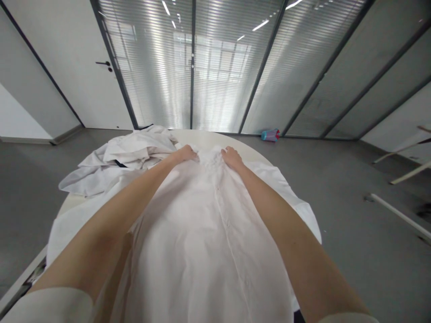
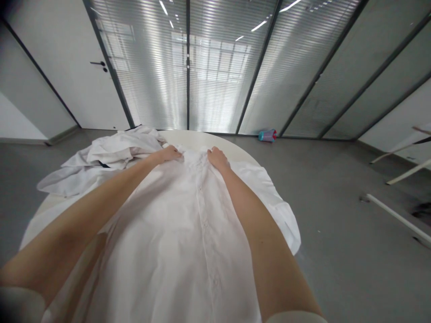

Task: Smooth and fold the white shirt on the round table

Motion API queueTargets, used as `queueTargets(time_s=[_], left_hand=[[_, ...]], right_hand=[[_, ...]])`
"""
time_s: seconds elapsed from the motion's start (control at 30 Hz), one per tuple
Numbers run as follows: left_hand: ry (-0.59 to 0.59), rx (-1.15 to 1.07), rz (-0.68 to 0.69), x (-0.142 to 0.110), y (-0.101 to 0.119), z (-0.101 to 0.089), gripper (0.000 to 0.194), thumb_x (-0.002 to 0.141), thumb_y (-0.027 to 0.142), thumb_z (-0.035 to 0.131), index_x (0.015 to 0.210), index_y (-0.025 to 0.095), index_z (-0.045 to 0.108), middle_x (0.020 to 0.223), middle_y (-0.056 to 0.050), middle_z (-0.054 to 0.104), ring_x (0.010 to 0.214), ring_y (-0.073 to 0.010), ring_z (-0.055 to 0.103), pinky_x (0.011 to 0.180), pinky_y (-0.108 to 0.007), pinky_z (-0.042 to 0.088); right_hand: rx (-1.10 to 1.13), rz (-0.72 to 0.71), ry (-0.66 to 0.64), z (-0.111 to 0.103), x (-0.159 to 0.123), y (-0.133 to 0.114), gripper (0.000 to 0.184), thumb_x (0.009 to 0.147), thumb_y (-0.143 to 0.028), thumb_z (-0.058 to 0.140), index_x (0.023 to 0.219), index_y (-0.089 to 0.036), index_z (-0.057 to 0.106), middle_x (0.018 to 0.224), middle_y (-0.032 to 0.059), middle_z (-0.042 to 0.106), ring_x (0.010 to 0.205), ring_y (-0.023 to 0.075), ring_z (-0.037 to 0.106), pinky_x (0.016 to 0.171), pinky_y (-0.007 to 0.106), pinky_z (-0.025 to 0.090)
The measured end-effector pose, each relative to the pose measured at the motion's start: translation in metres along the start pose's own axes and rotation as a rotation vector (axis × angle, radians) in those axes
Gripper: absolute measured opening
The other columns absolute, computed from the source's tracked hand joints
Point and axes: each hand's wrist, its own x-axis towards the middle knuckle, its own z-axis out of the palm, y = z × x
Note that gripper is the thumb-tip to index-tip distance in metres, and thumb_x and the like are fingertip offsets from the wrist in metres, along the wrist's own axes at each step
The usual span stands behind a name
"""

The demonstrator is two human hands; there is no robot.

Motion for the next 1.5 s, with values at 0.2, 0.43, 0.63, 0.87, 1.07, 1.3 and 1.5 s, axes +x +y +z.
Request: queueTargets(time_s=[0.2, 0.43, 0.63, 0.87, 1.07, 1.3, 1.5], left_hand=[[0.041, 0.044, 0.004, -0.004, -0.003, 0.005, 0.02, 0.071, 0.033, 0.071, 0.076, 0.014, 0.072, 0.067, -0.005, 0.068, 0.076, -0.021, 0.066, 0.066, -0.024, 0.046], [0.138, 0.042, 0.06, -0.003, -0.008, 0.009, 0.022, 0.073, 0.031, 0.07, 0.06, 0.013, 0.066, 0.053, 0.001, 0.052, 0.063, -0.0159, 0.054, 0.059, -0.024, 0.037], [0.325, 0.085, 0.03, 0.014, -0.001, 0.011, 0.031, 0.089, 0.037, 0.055, 0.081, 0.012, 0.071, 0.075, -0.006, 0.065, 0.077, -0.0198, 0.06, 0.067, -0.026, 0.041], [0.389, 0.18, -0.024, 0.029, -0.006, 0.032, 0.025, 0.091, 0.031, 0.055, 0.087, 0.013, 0.071, 0.096, -0.016, 0.07, 0.096, -0.0277, 0.065, 0.082, -0.032, 0.047], [0.443, 0.228, 0.036, 0.018, -0.012, 0.045, 0.034, 0.094, 0.031, 0.051, 0.123, 0.016, 0.061, 0.126, -0.017, 0.058, 0.104, -0.0265, 0.063, 0.088, -0.034, 0.048], [0.457, 0.458, 0.508, -0.051, 0.007, 0.042, 0.035, 0.091, 0.029, 0.058, 0.125, 0.02, 0.062, 0.129, -0.014, 0.055, 0.122, -0.0327, 0.049, 0.102, -0.046, 0.04], [-0.189, 0.253, 0.871, -0.177, 0.03, 0.048, 0.022, 0.094, 0.032, 0.058, 0.109, 0.02, 0.069, 0.108, -0.007, 0.068, 0.102, -0.022, 0.062, 0.093, -0.034, 0.045]], right_hand=[[-0.076, 0.018, 0.008, 0.005, -0.012, 0.004, 0.038, 0.098, -0.037, 0.042, 0.123, -0.015, 0.062, 0.133, 0.0191, 0.056, 0.116, 0.0313, 0.06, 0.096, 0.044, 0.046], [0.085, -0.017, 0.067, 0.016, -0.005, 0.015, 0.03, 0.092, -0.035, 0.057, 0.116, -0.02, 0.065, 0.122, 0.0109, 0.066, 0.115, 0.0255, 0.059, 0.098, 0.037, 0.045], [0.161, -0.049, 0.362, 0.005, 0.017, -0.002, 0.028, 0.097, -0.03, 0.05, 0.118, -0.016, 0.063, 0.121, 0.0129, 0.061, 0.115, 0.0247, 0.057, 0.101, 0.035, 0.042], [0.061, 0.023, 0.191, 0.027, 0.04, -0.008, 0.024, 0.097, -0.026, 0.05, 0.116, -0.019, 0.063, 0.125, 0.0141, 0.056, 0.111, 0.0273, 0.059, 0.098, 0.04, 0.044], [0.075, -0.065, 0.157, 0.041, 0.046, 0.004, 0.025, 0.096, -0.031, 0.05, 0.115, -0.02, 0.061, 0.123, 0.0157, 0.059, 0.115, 0.0295, 0.057, 0.1, 0.046, 0.043], [0.202, -0.252, 0.211, -0.027, 0.029, 0.042, 0.019, 0.091, -0.027, 0.056, 0.103, -0.018, 0.068, 0.107, 0.009, 0.068, 0.091, 0.0191, 0.065, 0.092, 0.035, 0.05], [0.226, -0.071, 0.017, -0.116, -0.046, 0.159, 0.011, 0.087, -0.022, 0.063, 0.091, -0.016, 0.071, 0.088, 0.008, 0.073, 0.07, 0.0151, 0.066, 0.072, 0.026, 0.052]])
